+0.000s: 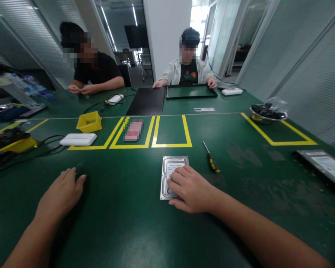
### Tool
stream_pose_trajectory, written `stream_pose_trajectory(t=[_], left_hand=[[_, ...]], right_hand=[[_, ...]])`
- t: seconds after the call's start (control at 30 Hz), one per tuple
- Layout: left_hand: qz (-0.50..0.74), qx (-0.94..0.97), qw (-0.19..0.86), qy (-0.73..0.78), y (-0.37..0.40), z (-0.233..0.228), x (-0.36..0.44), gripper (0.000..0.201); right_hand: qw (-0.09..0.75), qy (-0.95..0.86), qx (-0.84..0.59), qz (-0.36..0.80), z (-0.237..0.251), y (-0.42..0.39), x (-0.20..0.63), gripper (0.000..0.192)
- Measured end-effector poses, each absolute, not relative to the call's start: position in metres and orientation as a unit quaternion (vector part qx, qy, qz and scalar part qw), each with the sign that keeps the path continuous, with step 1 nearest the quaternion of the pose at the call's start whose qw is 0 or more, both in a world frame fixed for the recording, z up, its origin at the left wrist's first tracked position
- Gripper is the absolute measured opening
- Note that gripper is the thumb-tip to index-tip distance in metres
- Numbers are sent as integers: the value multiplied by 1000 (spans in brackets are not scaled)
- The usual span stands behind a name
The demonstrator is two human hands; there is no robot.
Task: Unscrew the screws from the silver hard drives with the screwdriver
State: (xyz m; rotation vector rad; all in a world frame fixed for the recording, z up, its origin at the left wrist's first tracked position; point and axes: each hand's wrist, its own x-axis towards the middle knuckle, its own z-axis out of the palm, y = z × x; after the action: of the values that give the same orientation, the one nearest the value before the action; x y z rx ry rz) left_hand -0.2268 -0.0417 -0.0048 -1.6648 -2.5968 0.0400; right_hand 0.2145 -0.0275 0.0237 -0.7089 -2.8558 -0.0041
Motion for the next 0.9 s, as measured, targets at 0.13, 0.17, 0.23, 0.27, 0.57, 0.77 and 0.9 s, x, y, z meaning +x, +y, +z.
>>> stream_pose_trajectory(t=[0.13, 0.17, 0.23, 0.27, 0.57, 0.77, 0.9], left_hand=[[46, -586, 15, -809, -44, -14, -223, 76], [43, -586, 17, -809, -43, -15, -221, 76], [35, -587, 19, -809, -39, -16, -220, 76], [30, -588, 18, -808, -37, -16, -220, 76], [20, -581, -4, -814, -14, -12, -221, 74], [10, -592, -12, -806, -3, -9, -220, 74], [-17, -597, 21, -801, -2, -7, -219, 72]], right_hand=[[98, -965, -243, -3, 24, -28, 214, 42], [98, -965, -244, -3, 24, -28, 214, 42], [100, -964, -245, -3, 25, -29, 214, 42], [100, -964, -245, -3, 25, -29, 214, 42], [100, -964, -245, -4, 24, -28, 214, 41], [96, -964, -247, -4, 25, -29, 214, 41], [93, -965, -245, -5, 26, -29, 213, 42]])
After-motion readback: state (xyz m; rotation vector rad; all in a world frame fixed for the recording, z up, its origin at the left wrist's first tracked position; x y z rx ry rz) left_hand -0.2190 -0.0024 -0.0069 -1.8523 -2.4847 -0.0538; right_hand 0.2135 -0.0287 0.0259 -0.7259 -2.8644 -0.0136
